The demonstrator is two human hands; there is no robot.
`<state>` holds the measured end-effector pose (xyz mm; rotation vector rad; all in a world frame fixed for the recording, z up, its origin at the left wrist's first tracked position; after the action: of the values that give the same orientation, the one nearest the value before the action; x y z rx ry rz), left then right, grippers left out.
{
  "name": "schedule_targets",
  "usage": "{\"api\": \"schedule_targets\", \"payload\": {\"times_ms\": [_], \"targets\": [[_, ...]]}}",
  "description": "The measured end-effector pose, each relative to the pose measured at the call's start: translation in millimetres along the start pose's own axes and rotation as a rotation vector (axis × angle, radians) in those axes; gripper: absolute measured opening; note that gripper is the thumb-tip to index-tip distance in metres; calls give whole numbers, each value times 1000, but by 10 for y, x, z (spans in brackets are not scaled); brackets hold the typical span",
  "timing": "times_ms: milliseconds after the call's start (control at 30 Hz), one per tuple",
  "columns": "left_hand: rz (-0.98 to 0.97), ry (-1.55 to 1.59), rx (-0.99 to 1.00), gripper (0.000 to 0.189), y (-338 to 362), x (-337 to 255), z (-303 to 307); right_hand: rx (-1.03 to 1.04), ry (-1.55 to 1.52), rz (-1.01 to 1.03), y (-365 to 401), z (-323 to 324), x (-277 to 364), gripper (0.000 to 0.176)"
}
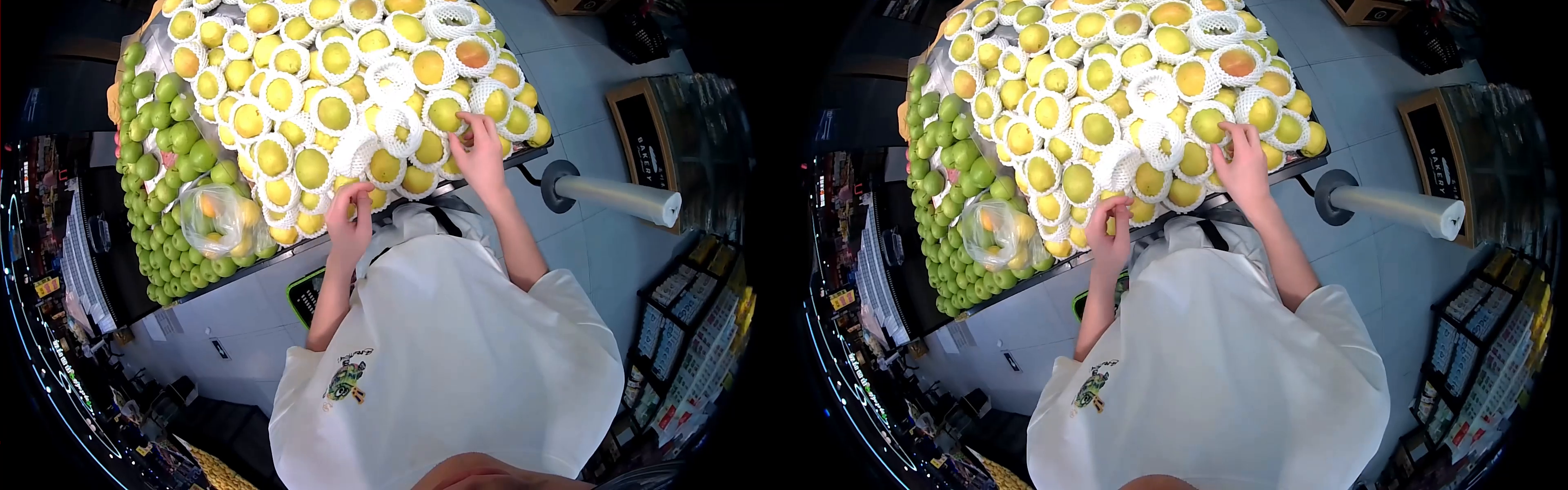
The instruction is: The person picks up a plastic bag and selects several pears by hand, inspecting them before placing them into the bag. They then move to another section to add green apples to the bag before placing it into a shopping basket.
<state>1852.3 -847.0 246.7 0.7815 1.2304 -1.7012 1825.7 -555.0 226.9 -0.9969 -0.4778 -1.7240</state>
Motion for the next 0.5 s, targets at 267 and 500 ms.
{"api": "schedule_targets", "payload": {"times_ms": [267, 500], "targets": [[173, -33, 143, 12, 753, 414, -56, 50, -155, 81, -9, 83, -63, 29], [238, -13, 148, 13, 859, 443, -5, 73, -160, 0, 16, 69, -176, 26]]}}
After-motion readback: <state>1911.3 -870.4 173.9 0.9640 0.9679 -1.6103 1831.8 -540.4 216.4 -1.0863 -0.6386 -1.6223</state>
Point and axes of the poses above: each hand's wrist, its own y-axis away from the middle knuckle, its own z-axis out of the back of the hand, x = y × z, the point moved 10 cm from there along -y, towards the middle knuckle, and after that the axes turned 7 degrees about -z, right-handed, at the moved point
